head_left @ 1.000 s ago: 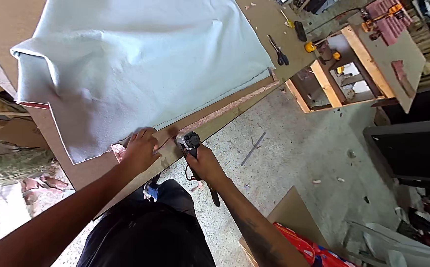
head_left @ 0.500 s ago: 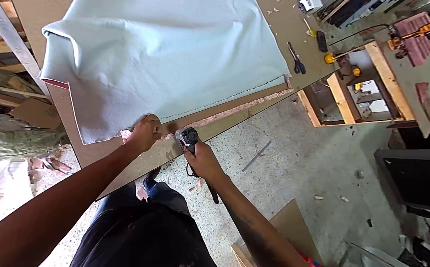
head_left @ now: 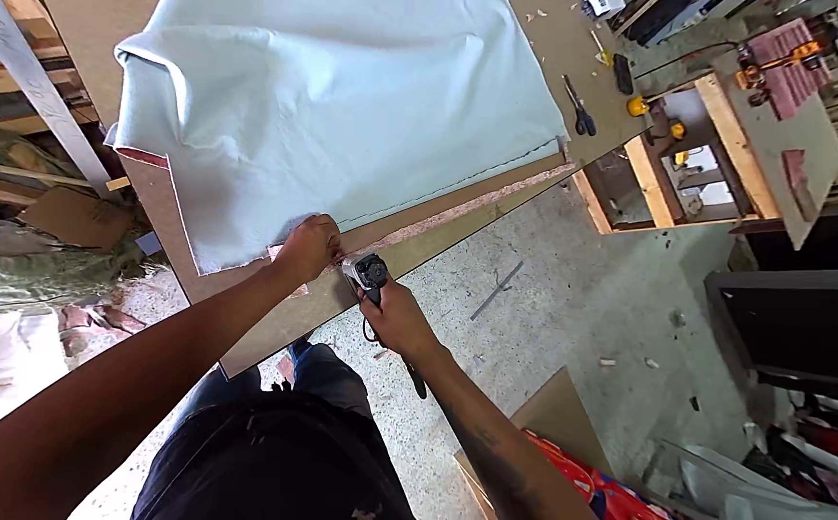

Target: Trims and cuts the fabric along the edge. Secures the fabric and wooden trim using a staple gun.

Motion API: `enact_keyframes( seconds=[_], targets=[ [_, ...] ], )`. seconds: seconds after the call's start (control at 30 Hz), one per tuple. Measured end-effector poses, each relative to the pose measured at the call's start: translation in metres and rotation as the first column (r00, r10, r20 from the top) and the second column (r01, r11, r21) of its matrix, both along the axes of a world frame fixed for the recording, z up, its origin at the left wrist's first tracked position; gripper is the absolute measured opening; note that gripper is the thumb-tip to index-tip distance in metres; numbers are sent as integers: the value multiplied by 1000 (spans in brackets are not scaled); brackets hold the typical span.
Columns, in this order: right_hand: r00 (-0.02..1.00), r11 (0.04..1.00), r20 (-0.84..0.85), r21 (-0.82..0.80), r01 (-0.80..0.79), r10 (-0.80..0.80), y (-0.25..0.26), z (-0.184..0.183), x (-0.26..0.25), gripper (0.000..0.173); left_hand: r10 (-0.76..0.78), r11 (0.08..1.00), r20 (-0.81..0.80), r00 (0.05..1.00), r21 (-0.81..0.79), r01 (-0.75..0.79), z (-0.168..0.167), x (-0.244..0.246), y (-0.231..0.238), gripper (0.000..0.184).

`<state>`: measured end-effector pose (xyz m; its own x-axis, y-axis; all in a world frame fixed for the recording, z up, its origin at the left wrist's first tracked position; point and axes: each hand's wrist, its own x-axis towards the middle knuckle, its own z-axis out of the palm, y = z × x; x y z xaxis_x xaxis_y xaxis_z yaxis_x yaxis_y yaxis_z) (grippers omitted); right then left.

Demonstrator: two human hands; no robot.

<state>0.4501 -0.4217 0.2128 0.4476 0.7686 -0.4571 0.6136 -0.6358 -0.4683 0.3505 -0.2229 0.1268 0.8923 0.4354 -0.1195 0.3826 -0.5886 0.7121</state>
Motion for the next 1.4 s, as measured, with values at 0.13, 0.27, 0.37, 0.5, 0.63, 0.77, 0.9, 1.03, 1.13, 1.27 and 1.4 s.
enact_keyframes(
  seconds=[0.13,0.27,0.37,0.5,0.63,0.77,0.9,1.03,1.13,1.27,1.4],
  targets=[
    [1000,1000,1,14,25,-26,-1,-2,-3,29,-66,977,-219,973,183,108,23,-45,-10,35],
    [997,997,-43,36,72,-71,-2,-2,-9,26,-42,990,-199,979,120,67,10,-57,-9,16],
    [998,998,-43,43,54,-52,-2,-4,-17,25,-48,998,-200,979,39,57,7,-55,-2,14],
    [1000,1000,12,15,20,-20,3,-4,-25,25,-116,991,-169,979,41,124,0,-54,9,11],
    [1000,1000,14,19,2,-2,7,0,-33,25,-118,992,-133,984,29,123,1,-55,14,11],
    [1000,999,-2,32,-3,3,6,-5,-46,21,-137,989,-139,981,35,143,-3,-54,16,15],
    [1000,999,13,48,-15,14,9,-4,-54,24,-123,992,-129,984,25,127,-5,-54,18,11],
    [999,999,20,19,-32,32,11,-3,-64,25,-133,991,-83,988,-6,133,-6,-57,24,13],
    [999,999,22,17,-37,37,12,-3,-67,25,-188,982,39,981,-16,189,-2,-71,33,16],
    [1000,999,12,33,2,-2,7,-7,-67,28,-379,884,18,925,303,356,12,-97,28,43],
    [999,999,22,31,30,-30,8,-7,-72,28,-481,791,-67,874,396,466,-1,-93,24,33]
  ],
)
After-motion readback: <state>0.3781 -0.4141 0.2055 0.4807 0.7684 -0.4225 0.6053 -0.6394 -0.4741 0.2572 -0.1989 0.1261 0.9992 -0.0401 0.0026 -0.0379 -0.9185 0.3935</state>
